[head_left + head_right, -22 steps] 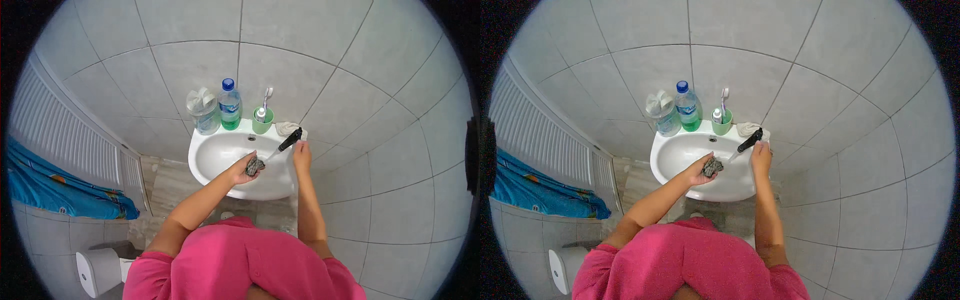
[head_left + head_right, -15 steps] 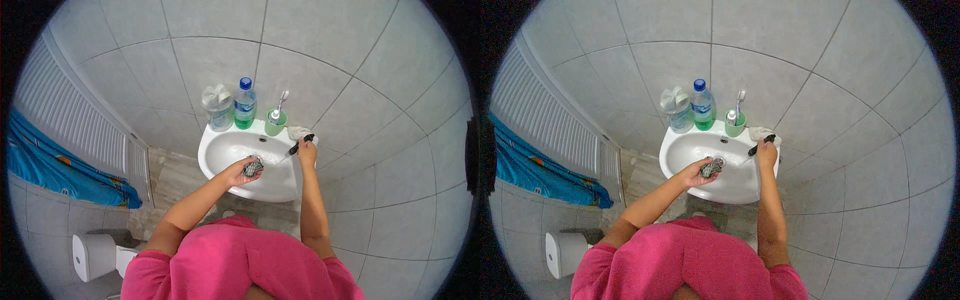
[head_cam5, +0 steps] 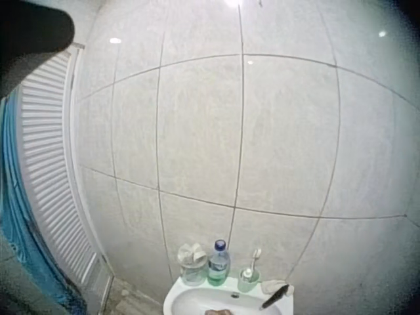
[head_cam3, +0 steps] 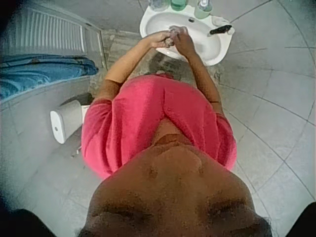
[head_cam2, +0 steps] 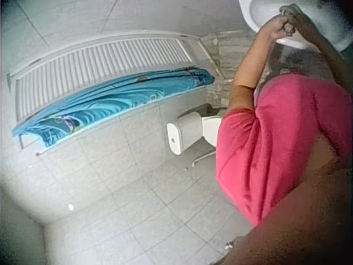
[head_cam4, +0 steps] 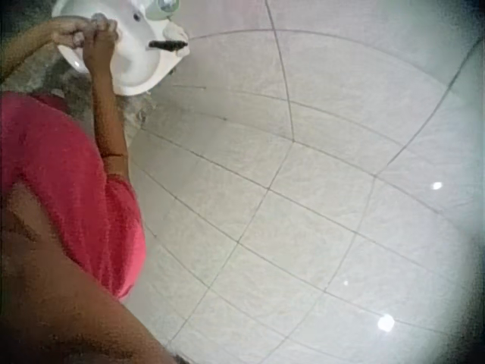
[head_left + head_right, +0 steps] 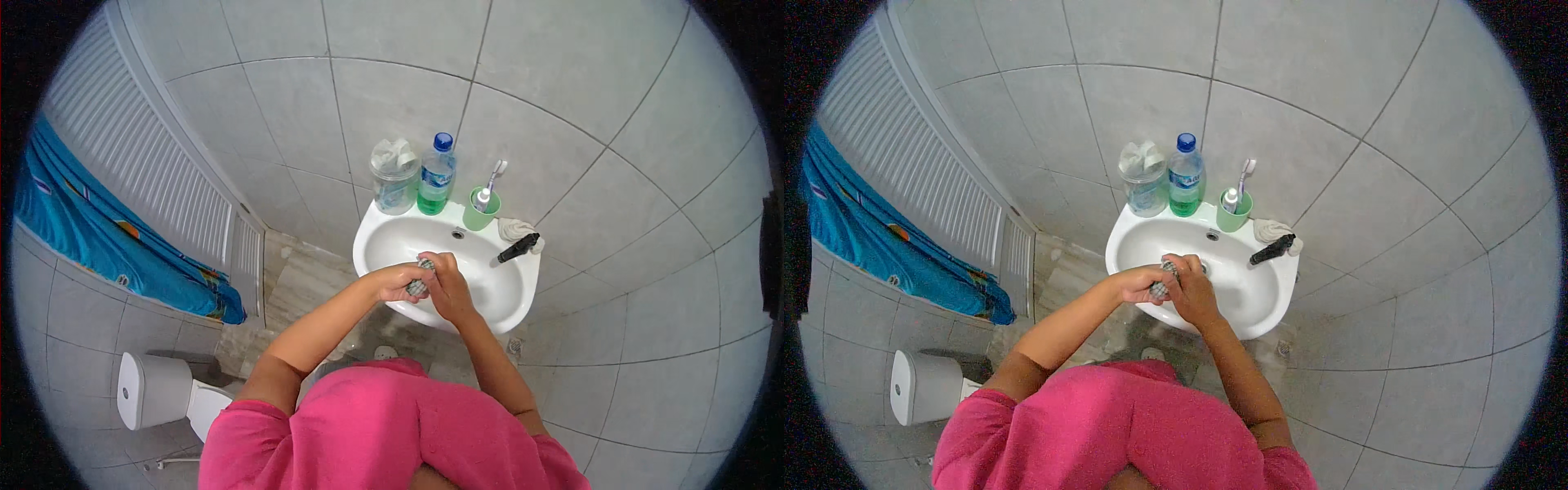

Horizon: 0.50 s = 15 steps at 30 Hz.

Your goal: The person cleans the bathroom by wiping the tiled walls and the shower faucet with a cloth. They repeatedly rinse the cloth at the sink and wring it out before continuing to wipe different sections of the wall and fixtures.

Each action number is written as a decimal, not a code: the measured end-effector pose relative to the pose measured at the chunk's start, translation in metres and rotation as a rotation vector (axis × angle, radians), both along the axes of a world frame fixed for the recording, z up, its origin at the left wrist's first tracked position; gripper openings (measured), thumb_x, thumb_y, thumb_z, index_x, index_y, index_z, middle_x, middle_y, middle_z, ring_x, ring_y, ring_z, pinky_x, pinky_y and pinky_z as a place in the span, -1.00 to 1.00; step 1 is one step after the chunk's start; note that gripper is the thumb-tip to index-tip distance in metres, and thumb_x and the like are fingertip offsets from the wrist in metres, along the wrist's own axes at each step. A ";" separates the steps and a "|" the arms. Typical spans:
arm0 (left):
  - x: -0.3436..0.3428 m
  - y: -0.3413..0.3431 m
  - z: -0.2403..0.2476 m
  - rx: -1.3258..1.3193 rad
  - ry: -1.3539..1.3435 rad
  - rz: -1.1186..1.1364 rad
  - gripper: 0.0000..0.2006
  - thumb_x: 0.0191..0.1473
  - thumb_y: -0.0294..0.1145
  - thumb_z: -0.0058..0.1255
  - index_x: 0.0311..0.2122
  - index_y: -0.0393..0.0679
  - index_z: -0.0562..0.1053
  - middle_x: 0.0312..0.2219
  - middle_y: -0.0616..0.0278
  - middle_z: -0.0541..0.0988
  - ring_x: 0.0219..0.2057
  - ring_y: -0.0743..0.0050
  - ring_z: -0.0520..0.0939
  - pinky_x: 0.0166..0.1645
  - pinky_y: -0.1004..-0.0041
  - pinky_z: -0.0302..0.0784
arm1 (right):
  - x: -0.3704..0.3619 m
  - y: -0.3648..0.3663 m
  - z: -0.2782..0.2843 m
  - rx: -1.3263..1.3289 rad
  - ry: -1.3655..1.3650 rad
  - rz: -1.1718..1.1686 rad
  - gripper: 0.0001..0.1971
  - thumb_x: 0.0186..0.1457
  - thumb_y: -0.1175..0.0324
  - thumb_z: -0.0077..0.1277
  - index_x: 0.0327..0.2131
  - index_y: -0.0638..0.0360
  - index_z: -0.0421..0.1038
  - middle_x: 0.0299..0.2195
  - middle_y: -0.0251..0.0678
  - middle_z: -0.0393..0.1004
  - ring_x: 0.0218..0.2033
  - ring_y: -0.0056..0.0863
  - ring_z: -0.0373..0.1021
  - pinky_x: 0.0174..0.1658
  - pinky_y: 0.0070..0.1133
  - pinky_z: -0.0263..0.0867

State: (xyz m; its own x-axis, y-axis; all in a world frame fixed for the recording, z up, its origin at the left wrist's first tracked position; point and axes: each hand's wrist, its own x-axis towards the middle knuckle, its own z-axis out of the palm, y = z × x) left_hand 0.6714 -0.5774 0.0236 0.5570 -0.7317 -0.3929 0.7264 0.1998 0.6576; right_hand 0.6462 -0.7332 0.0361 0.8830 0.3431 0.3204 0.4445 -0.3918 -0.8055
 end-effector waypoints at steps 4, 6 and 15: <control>-0.007 0.035 0.021 -0.194 0.009 -0.155 -0.75 -0.29 -0.44 -0.13 -0.38 -0.23 0.29 -0.65 0.21 0.35 -0.70 0.54 0.36 -0.73 0.65 0.19 | -0.002 0.019 0.014 0.001 -0.201 0.097 -0.65 0.03 0.12 -0.26 -0.16 0.12 0.21 -0.28 -0.11 0.19 -0.29 -0.17 0.25 -0.25 -0.41 0.20; -0.012 0.053 0.026 -0.151 0.064 -0.123 -0.78 -0.32 -0.42 -0.13 -0.44 -0.26 0.29 -0.67 0.21 0.33 -0.74 0.54 0.32 -0.74 0.64 0.17 | -0.004 0.035 0.020 0.024 -0.280 0.164 -0.59 0.02 0.03 -0.26 -0.17 0.13 0.22 -0.28 -0.11 0.20 -0.33 -0.16 0.26 -0.32 -0.41 0.23; -0.096 0.153 0.034 -0.407 0.007 0.129 -0.80 -0.33 -0.41 -0.13 -0.52 -0.29 0.27 -0.64 0.20 0.30 -0.74 0.58 0.26 -0.79 0.68 0.08 | -0.013 0.149 0.048 -0.026 -0.313 0.676 -0.70 -0.02 0.12 -0.18 -0.39 0.18 0.32 -0.47 -0.19 0.29 -0.51 -0.16 0.28 -0.48 -0.40 0.21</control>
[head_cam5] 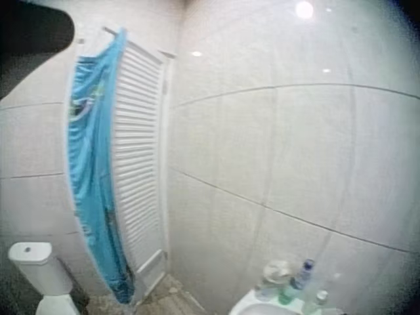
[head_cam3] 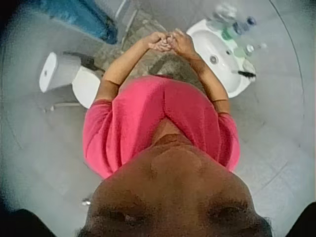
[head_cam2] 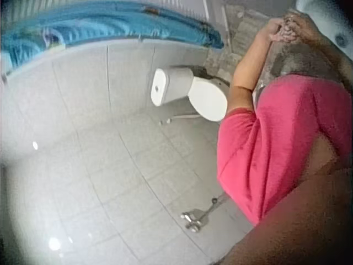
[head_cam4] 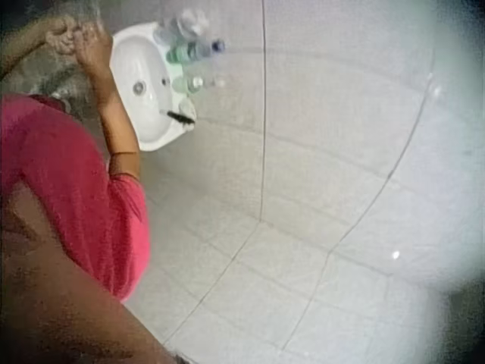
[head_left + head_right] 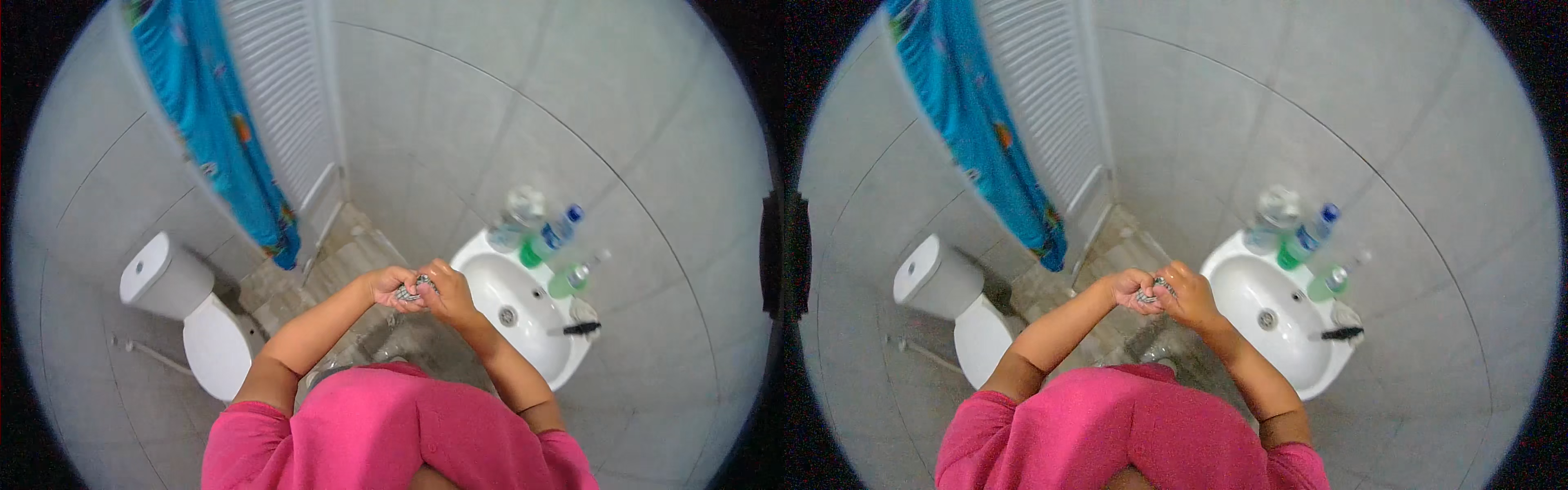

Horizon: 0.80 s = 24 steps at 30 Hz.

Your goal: The person cleans the bathroom by wiping the tiled walls and the shower faucet with a cloth. They repeatedly rinse the cloth at the sink and wring it out before continuing to wipe different sections of the wall and fixtures.

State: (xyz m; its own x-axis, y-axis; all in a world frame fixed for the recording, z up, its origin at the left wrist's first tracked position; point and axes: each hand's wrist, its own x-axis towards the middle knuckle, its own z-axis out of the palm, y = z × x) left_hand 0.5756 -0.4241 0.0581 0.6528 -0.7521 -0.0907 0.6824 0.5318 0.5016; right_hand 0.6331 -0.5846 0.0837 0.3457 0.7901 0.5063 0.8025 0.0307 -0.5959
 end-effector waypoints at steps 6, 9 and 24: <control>-0.090 0.059 0.031 0.481 -0.162 0.280 -0.70 -0.20 -0.44 -0.12 -0.26 -0.22 0.21 -0.63 0.30 0.28 -0.69 0.65 0.26 -0.74 0.72 0.08 | -0.037 0.090 0.014 -0.013 0.057 0.267 -0.81 -0.02 0.28 -0.18 -0.47 0.20 0.31 -0.58 -0.12 0.30 -0.51 -0.10 0.28 -0.49 -0.36 0.19; -0.133 0.081 0.034 0.716 -0.168 0.488 -0.50 -0.17 -0.40 -0.10 -0.09 -0.21 0.04 -0.63 0.32 0.27 -0.67 0.64 0.27 -0.67 0.66 0.16 | -0.064 0.128 0.021 -0.036 -0.073 0.327 -0.79 0.00 0.27 -0.23 -0.51 0.21 0.30 -0.54 -0.09 0.34 -0.52 -0.10 0.29 -0.51 -0.33 0.17; -0.271 0.108 -0.091 2.140 -0.515 0.500 -0.26 -0.16 -0.40 -0.09 0.08 -0.18 -0.23 -0.54 -0.09 0.46 -0.51 -0.09 0.47 -0.46 0.12 0.34 | -0.196 0.214 -0.164 -0.542 0.526 0.246 -0.58 0.08 0.11 -0.42 -0.56 0.21 0.32 -0.80 -0.27 0.22 -0.81 -0.46 0.14 -0.75 -0.47 0.00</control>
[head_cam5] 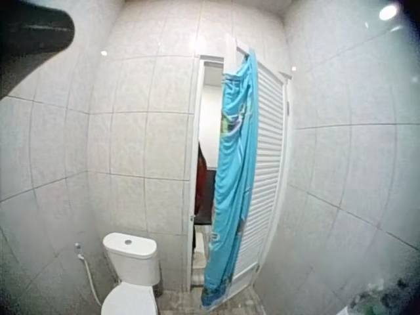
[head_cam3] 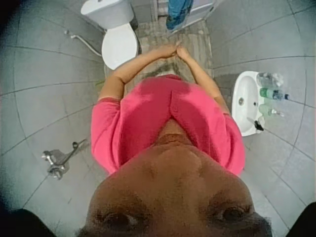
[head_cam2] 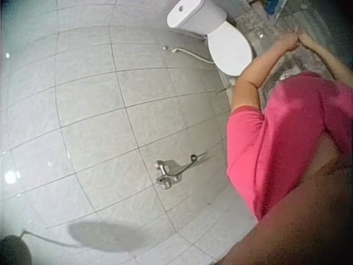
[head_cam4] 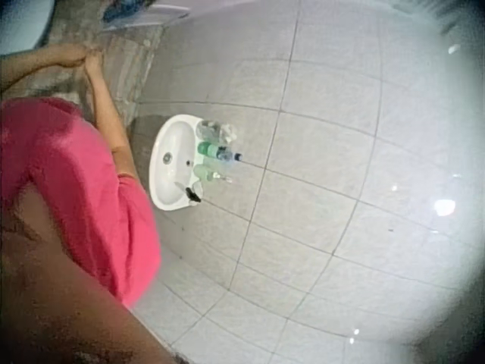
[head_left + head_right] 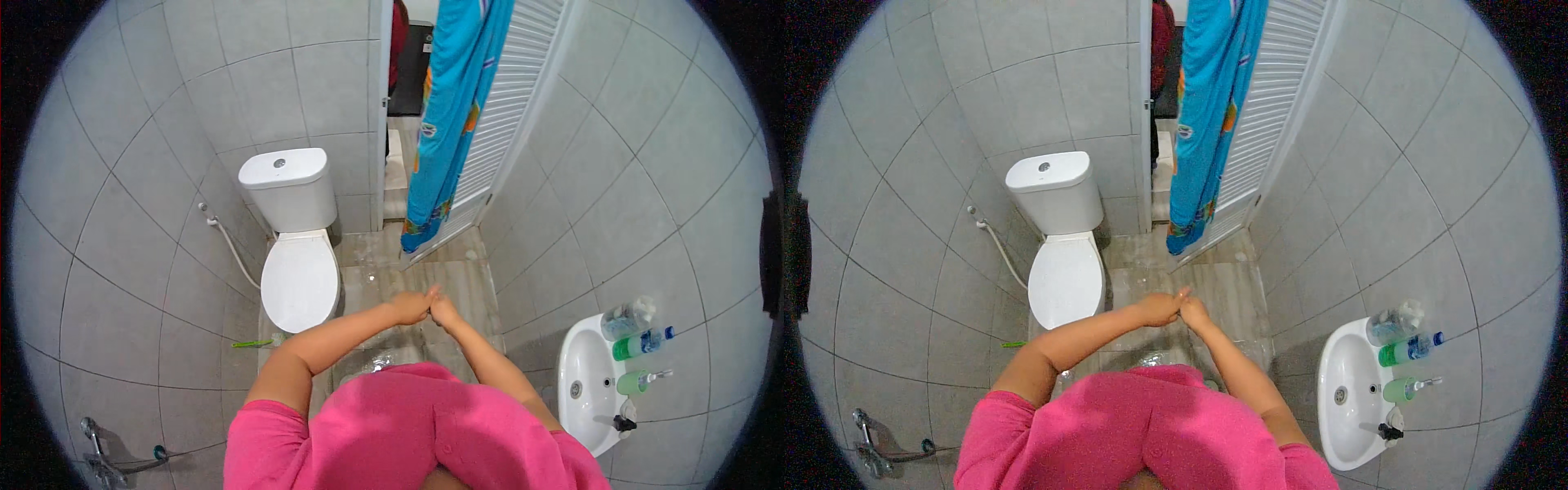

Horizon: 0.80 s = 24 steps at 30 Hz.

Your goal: The person cleans the bathroom by wiping the tiled walls and the shower faucet with a cloth. They repeatedly rinse the cloth at the sink and wring it out before continuing to wipe different sections of the wall and fixtures.

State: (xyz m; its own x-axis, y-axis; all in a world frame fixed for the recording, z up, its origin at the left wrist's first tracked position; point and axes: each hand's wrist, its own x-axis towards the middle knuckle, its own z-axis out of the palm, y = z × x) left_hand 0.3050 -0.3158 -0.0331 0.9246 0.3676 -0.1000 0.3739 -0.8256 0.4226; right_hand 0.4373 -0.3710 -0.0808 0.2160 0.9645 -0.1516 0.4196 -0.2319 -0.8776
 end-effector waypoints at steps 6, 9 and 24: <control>-0.026 0.000 -0.009 0.012 0.008 0.010 -0.28 -0.16 -0.42 -0.10 0.08 -0.14 -0.21 -0.55 -0.08 0.45 -0.53 -0.07 0.47 -0.45 0.13 0.34 | -0.021 0.010 0.034 -0.459 0.217 0.131 -0.69 0.02 0.13 -0.33 -0.61 0.09 0.27 -0.82 -0.42 0.14 -0.84 -0.64 0.06 -0.80 -0.64 -0.09; -0.046 0.005 0.003 -0.039 -0.120 0.117 -0.33 -0.15 -0.45 -0.13 0.08 -0.14 -0.15 -0.56 -0.09 0.44 -0.54 -0.07 0.47 -0.44 0.16 0.34 | -0.029 0.027 0.061 -0.529 0.067 0.216 -0.68 0.04 0.08 -0.34 -0.53 0.11 0.25 -0.79 -0.42 0.14 -0.82 -0.66 0.07 -0.79 -0.68 -0.05; -0.240 -0.015 0.070 -1.583 -0.981 0.645 -0.52 0.06 0.13 -0.47 -0.19 -0.08 0.27 -0.49 0.29 0.40 -0.56 0.59 0.39 -0.54 0.65 0.26 | -0.211 0.047 0.170 0.670 -0.099 0.666 -0.80 -0.04 0.31 -0.05 -0.33 0.17 0.27 -0.43 -0.28 0.27 -0.36 -0.49 0.26 -0.32 -0.61 0.18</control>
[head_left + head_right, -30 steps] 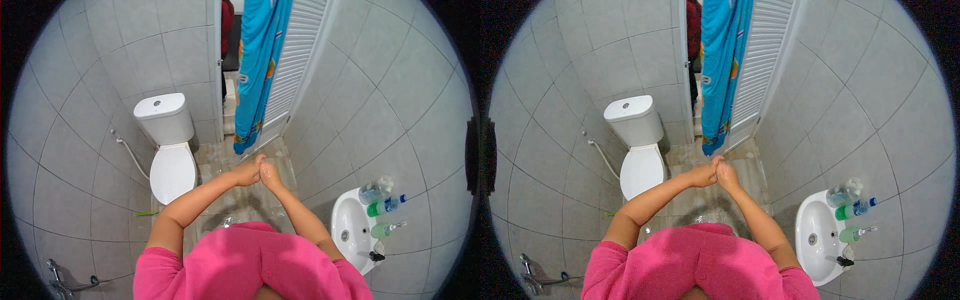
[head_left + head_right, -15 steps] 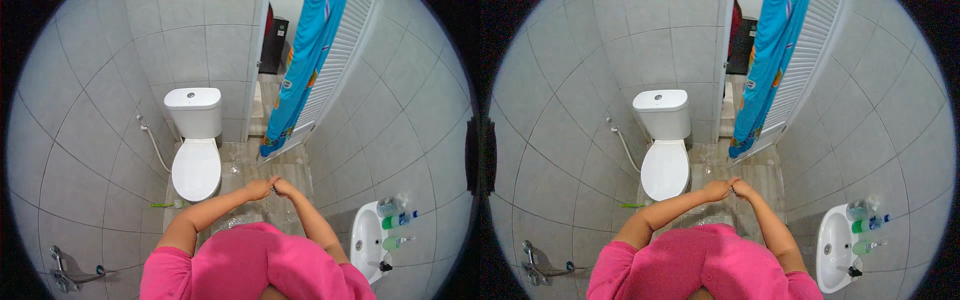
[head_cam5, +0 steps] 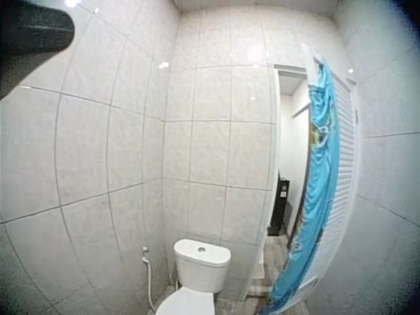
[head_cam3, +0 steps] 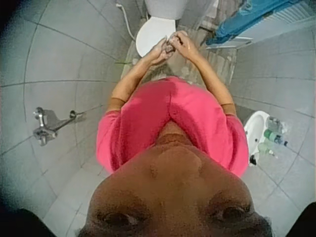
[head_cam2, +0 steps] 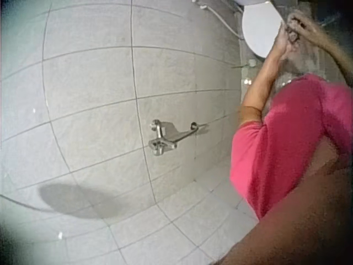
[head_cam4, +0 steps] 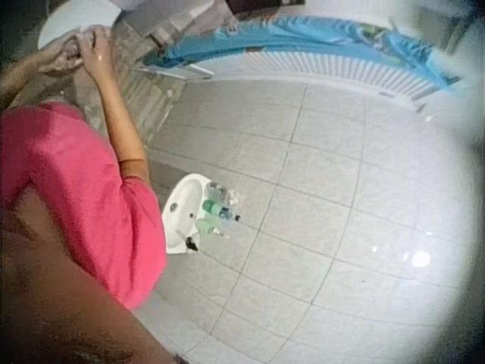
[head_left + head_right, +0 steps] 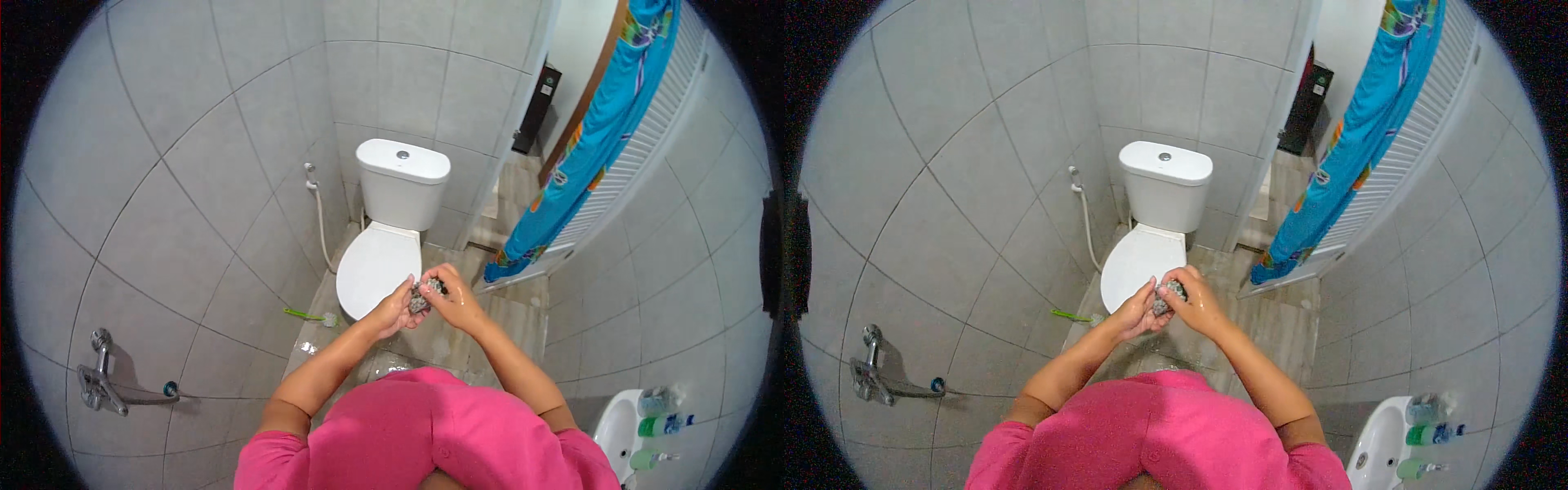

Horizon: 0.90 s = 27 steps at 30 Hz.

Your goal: The person cleans the bathroom by wiping the tiled walls and the shower faucet with a cloth. They repeatedly rinse the cloth at the sink and wring it out before continuing to wipe different sections of the wall and fixtures.

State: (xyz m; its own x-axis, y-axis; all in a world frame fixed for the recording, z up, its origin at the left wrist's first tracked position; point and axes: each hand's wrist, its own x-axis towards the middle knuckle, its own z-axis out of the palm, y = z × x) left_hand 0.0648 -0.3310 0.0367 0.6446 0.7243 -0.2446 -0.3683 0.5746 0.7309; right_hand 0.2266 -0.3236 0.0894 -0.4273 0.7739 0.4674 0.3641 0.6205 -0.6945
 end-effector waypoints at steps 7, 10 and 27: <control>-0.031 -0.015 -0.023 -0.096 -0.015 0.402 -0.73 0.00 -0.13 -0.20 -0.23 -0.01 0.32 -0.39 0.41 0.41 -0.44 0.64 0.47 -0.47 0.60 0.40 | -0.055 -0.014 0.030 0.361 -0.215 0.323 -0.65 -0.23 0.16 0.06 -0.32 0.08 0.31 -0.33 -0.21 0.24 -0.32 -0.25 0.23 -0.25 -0.43 0.18; -0.033 -0.025 -0.011 -0.018 0.072 0.319 -0.74 -0.04 -0.17 -0.16 -0.22 0.01 0.32 -0.38 0.41 0.41 -0.40 0.66 0.46 -0.44 0.57 0.42 | -0.055 -0.007 0.030 0.440 -0.322 0.473 -0.61 -0.24 0.08 0.04 -0.29 0.02 0.31 -0.32 -0.22 0.26 -0.35 -0.27 0.26 -0.33 -0.42 0.23; 0.040 0.062 0.071 -0.206 -0.097 0.332 -0.57 0.02 0.12 -0.52 -0.62 0.00 0.19 -0.84 0.48 0.07 -0.85 0.73 0.02 -0.80 0.70 -0.10 | 0.012 0.134 0.047 0.489 -0.191 0.332 -0.68 -0.07 0.03 -0.13 -0.58 0.08 0.34 -0.69 -0.27 0.34 -0.64 -0.28 0.32 -0.61 -0.43 0.19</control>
